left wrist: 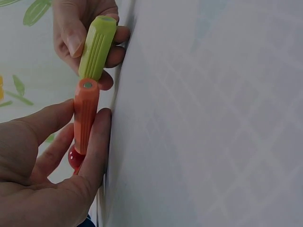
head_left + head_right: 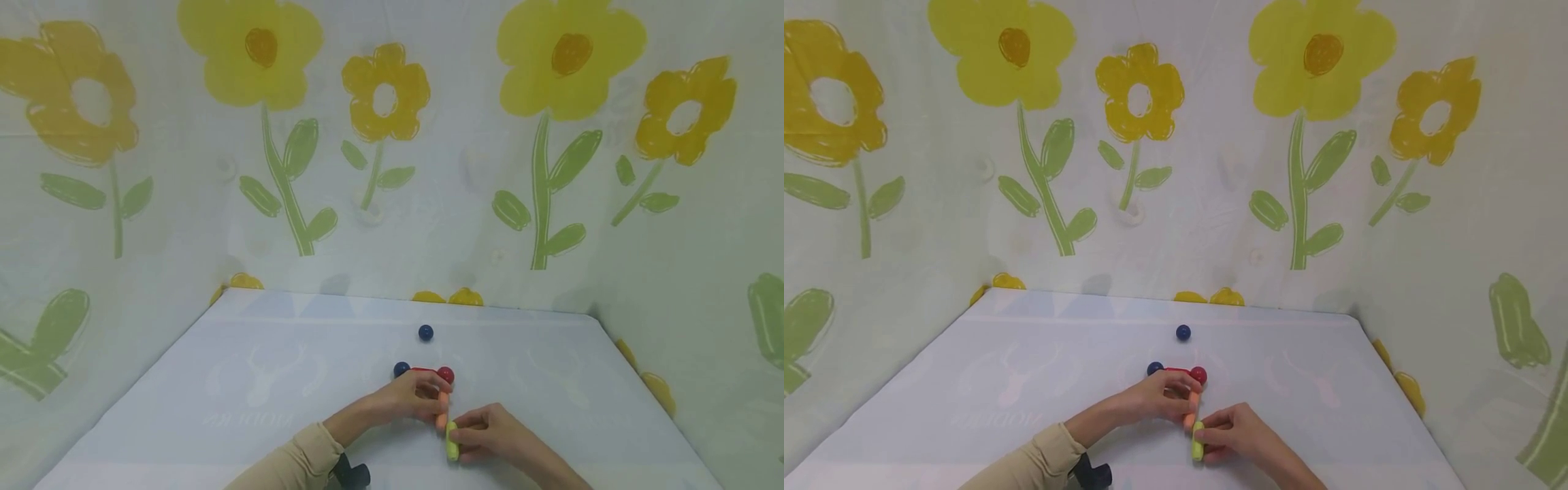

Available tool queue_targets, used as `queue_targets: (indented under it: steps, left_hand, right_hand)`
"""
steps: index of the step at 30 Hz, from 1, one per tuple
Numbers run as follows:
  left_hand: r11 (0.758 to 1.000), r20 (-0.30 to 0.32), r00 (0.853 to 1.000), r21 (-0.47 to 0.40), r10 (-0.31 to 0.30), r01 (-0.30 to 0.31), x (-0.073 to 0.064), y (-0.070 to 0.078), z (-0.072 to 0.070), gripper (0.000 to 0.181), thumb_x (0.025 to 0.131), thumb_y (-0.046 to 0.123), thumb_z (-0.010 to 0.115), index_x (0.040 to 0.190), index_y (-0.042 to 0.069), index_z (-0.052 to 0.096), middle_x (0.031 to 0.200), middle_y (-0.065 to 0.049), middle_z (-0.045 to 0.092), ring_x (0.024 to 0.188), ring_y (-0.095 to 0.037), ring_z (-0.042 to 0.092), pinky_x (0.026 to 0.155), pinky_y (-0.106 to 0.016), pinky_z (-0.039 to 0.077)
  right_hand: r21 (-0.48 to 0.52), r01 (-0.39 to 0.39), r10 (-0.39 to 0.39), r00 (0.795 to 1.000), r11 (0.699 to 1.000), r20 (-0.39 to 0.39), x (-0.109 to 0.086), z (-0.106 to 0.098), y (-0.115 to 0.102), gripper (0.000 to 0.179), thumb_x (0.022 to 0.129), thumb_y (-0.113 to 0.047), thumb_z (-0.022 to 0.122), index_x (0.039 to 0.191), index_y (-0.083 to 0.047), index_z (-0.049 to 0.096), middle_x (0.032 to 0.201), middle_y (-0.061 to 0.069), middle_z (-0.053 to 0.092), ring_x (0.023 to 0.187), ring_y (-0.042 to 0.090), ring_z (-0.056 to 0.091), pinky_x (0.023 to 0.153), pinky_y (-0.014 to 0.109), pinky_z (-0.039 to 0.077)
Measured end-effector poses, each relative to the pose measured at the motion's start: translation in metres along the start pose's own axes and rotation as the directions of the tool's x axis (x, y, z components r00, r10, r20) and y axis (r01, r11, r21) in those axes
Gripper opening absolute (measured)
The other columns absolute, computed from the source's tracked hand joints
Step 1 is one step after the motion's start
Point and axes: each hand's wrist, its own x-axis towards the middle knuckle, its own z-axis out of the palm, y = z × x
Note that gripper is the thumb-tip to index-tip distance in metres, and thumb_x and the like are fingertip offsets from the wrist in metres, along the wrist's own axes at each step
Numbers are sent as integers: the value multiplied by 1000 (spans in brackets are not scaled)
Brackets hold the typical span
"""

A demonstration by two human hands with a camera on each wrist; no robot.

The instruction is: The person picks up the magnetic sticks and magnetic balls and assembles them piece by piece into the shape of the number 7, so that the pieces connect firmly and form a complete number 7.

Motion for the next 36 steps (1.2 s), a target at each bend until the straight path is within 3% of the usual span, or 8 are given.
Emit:
queue_targets:
  steps: [9,22,32,36]
  left_hand:
    - [1000,1,1000,4,12,-12,0,2,-1,25,88,15,73,113,13,69,104,-1,68,94,-15,61,75,-27,58]
    - [1000,-10,1000,12,15,-14,-2,2,0,25,88,15,73,112,13,69,104,0,68,93,-15,62,76,-28,58]
    - [1000,-10,1000,20,16,-15,-2,2,0,25,88,15,73,112,12,69,104,0,68,94,-15,61,75,-27,58]
    - [1000,-5,1000,15,19,-19,-1,1,0,25,88,15,73,113,12,69,104,-1,67,95,-15,61,74,-25,57]
  right_hand:
    - [48,-8,6,999,999,41,-1,6,1,55,83,-40,76,118,3,68,98,9,76,78,14,72,77,31,59]
    - [38,-37,36,999,999,23,3,13,-1,55,84,-42,75,117,1,69,94,7,76,76,12,71,78,29,58]
    - [19,-38,37,997,999,69,1,10,1,57,85,-42,74,121,1,66,96,5,76,78,14,71,84,33,58]
    - [30,-16,14,996,999,88,-2,4,1,47,87,-39,73,116,-3,67,93,3,74,77,15,69,82,32,58]
